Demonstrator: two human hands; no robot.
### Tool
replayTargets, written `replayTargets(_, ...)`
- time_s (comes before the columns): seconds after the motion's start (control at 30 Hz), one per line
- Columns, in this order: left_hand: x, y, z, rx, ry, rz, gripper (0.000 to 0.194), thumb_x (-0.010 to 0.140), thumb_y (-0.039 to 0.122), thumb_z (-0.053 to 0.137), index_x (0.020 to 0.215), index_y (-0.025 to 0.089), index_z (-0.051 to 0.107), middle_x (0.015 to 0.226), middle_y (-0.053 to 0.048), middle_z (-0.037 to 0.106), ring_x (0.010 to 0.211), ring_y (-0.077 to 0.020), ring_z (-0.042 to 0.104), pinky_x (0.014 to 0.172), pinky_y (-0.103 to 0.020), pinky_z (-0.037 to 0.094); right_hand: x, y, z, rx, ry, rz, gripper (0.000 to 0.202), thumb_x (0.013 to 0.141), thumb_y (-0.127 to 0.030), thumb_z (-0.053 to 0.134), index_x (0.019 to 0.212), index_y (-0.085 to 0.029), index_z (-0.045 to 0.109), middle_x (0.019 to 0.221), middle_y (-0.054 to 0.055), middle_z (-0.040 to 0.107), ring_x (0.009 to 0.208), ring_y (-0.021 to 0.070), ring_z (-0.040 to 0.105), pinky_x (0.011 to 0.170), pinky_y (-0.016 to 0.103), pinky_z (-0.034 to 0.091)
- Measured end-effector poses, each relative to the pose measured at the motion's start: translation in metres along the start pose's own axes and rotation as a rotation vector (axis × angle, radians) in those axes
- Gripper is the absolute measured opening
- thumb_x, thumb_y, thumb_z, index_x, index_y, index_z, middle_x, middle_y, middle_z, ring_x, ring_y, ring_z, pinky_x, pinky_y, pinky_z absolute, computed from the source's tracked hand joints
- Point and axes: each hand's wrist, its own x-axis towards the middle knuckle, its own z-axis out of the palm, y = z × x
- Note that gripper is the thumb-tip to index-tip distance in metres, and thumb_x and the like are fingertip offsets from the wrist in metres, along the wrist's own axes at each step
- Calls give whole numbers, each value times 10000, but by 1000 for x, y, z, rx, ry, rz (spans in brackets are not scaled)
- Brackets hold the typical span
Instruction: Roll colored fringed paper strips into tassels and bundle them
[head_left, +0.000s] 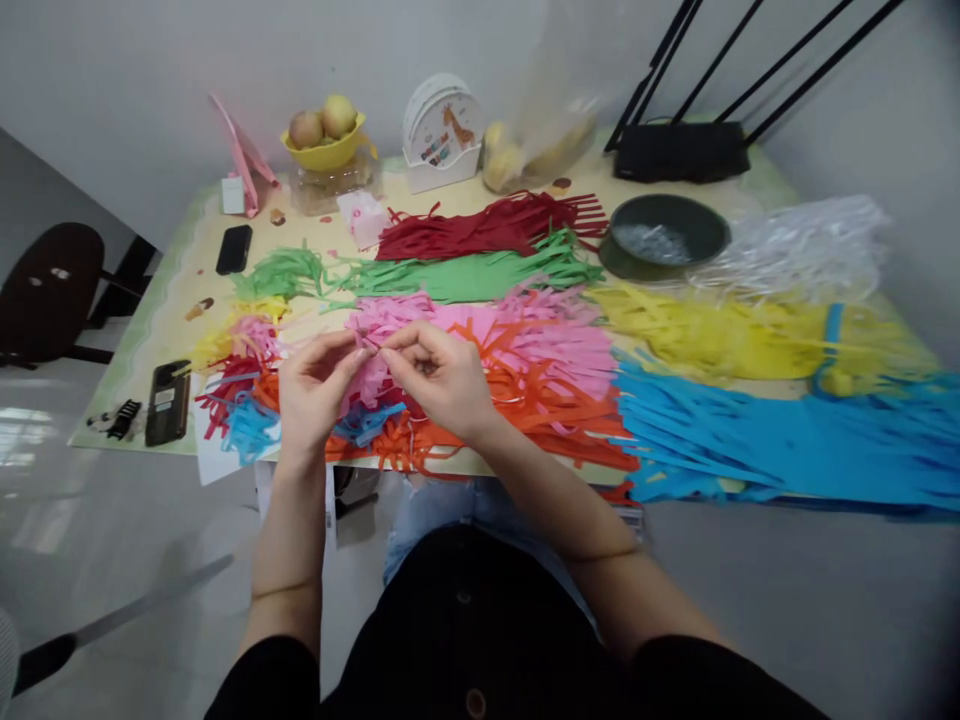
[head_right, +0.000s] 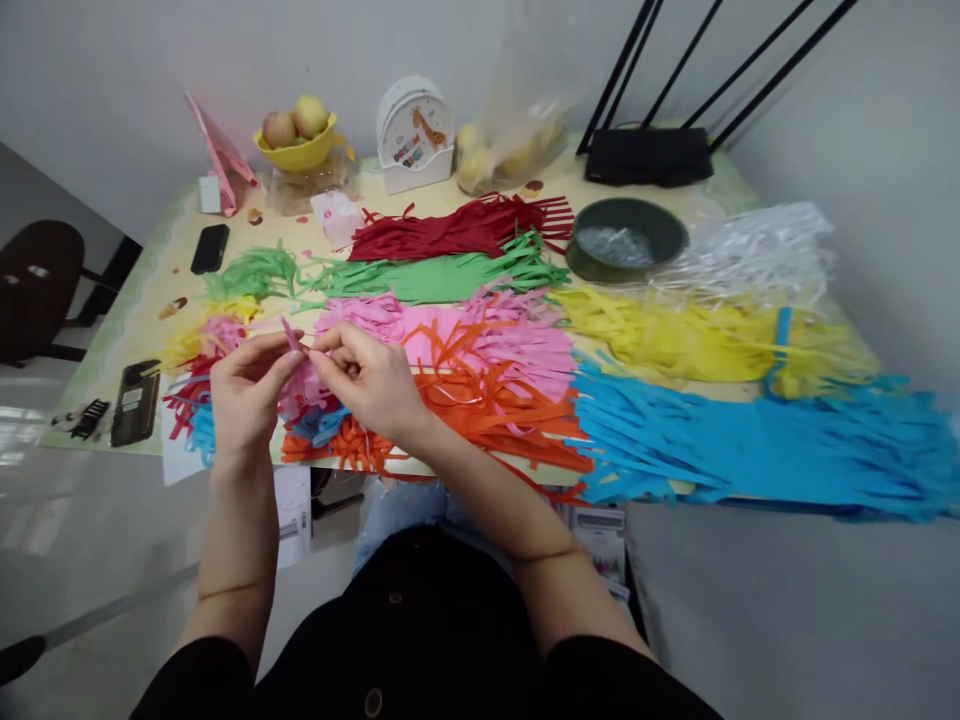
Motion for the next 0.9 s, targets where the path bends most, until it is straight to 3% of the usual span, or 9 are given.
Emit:
replayTargets(0.5,-9,2,5,19,41,-10,262,753,434,855,911,239,779,863,-36,776,815,-192,742,806,-342,605,-7,-3,-2,51,-1,99,176,907,-353,596,838,-192,577,533,-82,454,454,57,356,476,203,275)
replayTargets(0.9,-12,4,5,53,58,8,196,756,325,855,918,230,799,878,-29,780,813,-172,729,795,-299,587,-7,-6,-4,105,5,117,172,870,-329,610,799,-175,578,515,-87,463,440,45,363,462,194,269)
